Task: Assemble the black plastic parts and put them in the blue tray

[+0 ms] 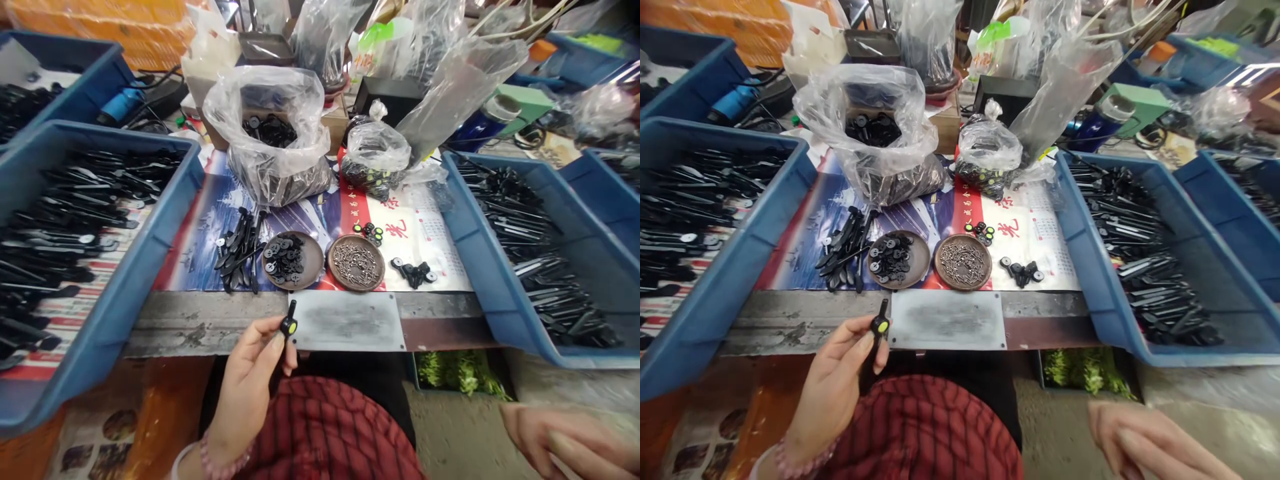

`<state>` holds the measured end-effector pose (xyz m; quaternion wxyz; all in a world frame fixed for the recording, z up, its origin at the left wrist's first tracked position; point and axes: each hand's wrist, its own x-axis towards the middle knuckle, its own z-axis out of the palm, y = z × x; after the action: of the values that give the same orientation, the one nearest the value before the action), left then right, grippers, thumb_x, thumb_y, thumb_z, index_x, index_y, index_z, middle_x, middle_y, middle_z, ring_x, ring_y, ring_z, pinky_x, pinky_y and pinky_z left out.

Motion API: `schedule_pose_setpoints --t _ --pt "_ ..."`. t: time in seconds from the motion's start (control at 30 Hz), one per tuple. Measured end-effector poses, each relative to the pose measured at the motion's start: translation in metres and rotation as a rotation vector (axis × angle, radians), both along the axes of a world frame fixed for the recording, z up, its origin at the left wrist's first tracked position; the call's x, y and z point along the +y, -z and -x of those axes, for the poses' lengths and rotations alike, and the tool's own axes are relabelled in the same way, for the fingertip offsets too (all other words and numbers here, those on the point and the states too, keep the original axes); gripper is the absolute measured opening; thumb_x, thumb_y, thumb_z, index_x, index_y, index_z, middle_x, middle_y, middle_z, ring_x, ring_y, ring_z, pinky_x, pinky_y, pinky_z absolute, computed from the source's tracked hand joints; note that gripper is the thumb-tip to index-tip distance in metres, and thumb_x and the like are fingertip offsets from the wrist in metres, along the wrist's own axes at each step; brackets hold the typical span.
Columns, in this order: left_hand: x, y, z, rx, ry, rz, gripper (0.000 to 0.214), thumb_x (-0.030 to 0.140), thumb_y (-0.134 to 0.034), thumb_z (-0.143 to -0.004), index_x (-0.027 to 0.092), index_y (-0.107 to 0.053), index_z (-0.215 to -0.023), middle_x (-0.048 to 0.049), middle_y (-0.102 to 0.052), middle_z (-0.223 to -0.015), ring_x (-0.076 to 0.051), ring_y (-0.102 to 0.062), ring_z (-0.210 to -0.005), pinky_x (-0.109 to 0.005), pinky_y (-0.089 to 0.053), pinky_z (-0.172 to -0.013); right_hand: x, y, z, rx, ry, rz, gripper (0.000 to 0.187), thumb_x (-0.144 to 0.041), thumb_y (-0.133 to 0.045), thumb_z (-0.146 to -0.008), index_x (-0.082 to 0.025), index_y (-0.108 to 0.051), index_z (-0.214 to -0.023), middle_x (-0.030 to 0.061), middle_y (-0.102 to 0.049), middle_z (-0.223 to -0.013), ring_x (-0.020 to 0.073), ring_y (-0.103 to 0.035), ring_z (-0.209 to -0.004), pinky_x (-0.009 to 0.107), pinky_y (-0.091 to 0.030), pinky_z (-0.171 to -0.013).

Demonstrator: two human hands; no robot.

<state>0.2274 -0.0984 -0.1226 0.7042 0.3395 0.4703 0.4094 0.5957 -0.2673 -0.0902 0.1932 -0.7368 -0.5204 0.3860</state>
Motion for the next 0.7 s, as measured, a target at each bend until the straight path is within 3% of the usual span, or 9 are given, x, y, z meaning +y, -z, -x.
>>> schedule_pose_setpoints --t 0.07,0.13,0.17,0.27,0.37,0.43,0.5,0.6,0.7 --pt "0.003 -0.001 -0.006 -0.035 0.023 0.035 0.016 0.030 -0.063 -0.096 0.019 -0.064 -0.108 -0.0014 -0.070 -0.083 -0.010 -0.057 -0.065 -0.021 -0.048 -0.062 -0.029 0.015 -0.021 -0.289 0.059 0.243 0.057 -0.073 -0.050 -0.082 -0.024 -0.055 -0.054 0.0085 -0.056 -0.050 0.0247 -0.056 -0.046 0.035 -0.046 -0.046" --pt "0.004 -0.004 -0.012 -0.070 0.054 0.076 0.016 0.031 -0.063 -0.095 0.018 -0.065 -0.106 -0.0045 -0.073 -0.094 -0.010 -0.059 -0.065 -0.022 -0.050 -0.062 -0.037 0.023 -0.020 -0.467 0.097 0.338 0.050 -0.069 -0.057 -0.079 -0.023 -0.059 -0.058 0.0115 -0.062 -0.057 0.0299 -0.062 -0.053 0.038 -0.048 -0.049" --pt "0.004 -0.006 -0.015 -0.088 0.067 0.091 0.016 0.030 -0.063 -0.095 0.018 -0.065 -0.105 -0.0054 -0.073 -0.098 -0.010 -0.060 -0.066 -0.022 -0.051 -0.062 -0.033 0.023 -0.010 -0.450 0.080 0.331 0.047 -0.064 -0.055 -0.082 -0.023 -0.061 -0.061 0.0119 -0.065 -0.061 0.0306 -0.066 -0.058 0.039 -0.050 -0.053" --pt "0.001 -0.011 -0.023 -0.135 0.056 0.128 0.017 0.030 -0.064 -0.094 0.018 -0.065 -0.105 -0.0065 -0.075 -0.099 -0.011 -0.065 -0.068 -0.023 -0.054 -0.066 0.007 0.014 0.055 -0.126 -0.020 0.050 0.032 -0.047 -0.045 -0.097 -0.021 -0.065 -0.095 0.0113 -0.070 -0.091 0.0253 -0.069 -0.086 0.033 -0.055 -0.076" --pt "-0.005 -0.016 -0.028 -0.184 -0.010 0.193 0.019 0.029 -0.068 -0.092 0.017 -0.065 -0.106 -0.0065 -0.076 -0.097 -0.013 -0.070 -0.075 -0.024 -0.056 -0.074 0.062 0.009 0.135 0.205 -0.105 -0.084 0.024 -0.035 -0.047 -0.100 -0.021 -0.056 -0.118 0.0066 -0.067 -0.098 0.0161 -0.063 -0.075 0.025 -0.052 -0.070" --pt "-0.009 -0.019 -0.029 -0.249 -0.055 0.237 0.021 0.030 -0.071 -0.089 0.018 -0.065 -0.105 -0.0065 -0.076 -0.097 -0.015 -0.071 -0.081 -0.026 -0.056 -0.078 0.093 0.014 0.175 0.376 -0.230 -0.098 0.018 -0.031 -0.053 -0.099 -0.020 -0.058 -0.111 0.0022 -0.064 -0.087 0.0136 -0.056 -0.067 0.023 -0.046 -0.064" --pt "-0.014 -0.020 -0.029 -0.308 -0.097 0.248 0.023 0.031 -0.074 -0.087 0.018 -0.066 -0.103 -0.0067 -0.075 -0.095 -0.016 -0.071 -0.085 -0.028 -0.056 -0.080 0.113 0.023 0.199 0.452 -0.296 -0.163 0.017 -0.032 -0.053 -0.099 -0.018 -0.059 -0.092 0.0015 -0.061 -0.081 0.0137 -0.052 -0.069 0.023 -0.043 -0.064" --pt "-0.018 -0.019 -0.024 -0.333 -0.173 0.223 0.025 0.032 -0.077 -0.084 0.017 -0.067 -0.102 -0.0062 -0.074 -0.093 -0.017 -0.069 -0.089 -0.029 -0.054 -0.085 0.126 0.034 0.215 0.502 -0.325 -0.205 0.032 -0.032 -0.048 -0.101 -0.018 -0.049 -0.073 -0.0007 -0.052 -0.070 0.0123 -0.045 -0.063 0.023 -0.037 -0.059" --pt "-0.017 -0.017 -0.016 -0.287 -0.191 0.190 0.026 0.029 -0.078 -0.083 0.019 -0.069 -0.106 -0.0051 -0.072 -0.097 -0.016 -0.066 -0.092 -0.028 -0.052 -0.087 0.129 0.036 0.217 0.521 -0.300 -0.200 0.035 -0.034 -0.046 -0.101 -0.020 -0.041 -0.070 -0.0041 -0.041 -0.063 0.0109 -0.036 -0.058 0.023 -0.031 -0.054"
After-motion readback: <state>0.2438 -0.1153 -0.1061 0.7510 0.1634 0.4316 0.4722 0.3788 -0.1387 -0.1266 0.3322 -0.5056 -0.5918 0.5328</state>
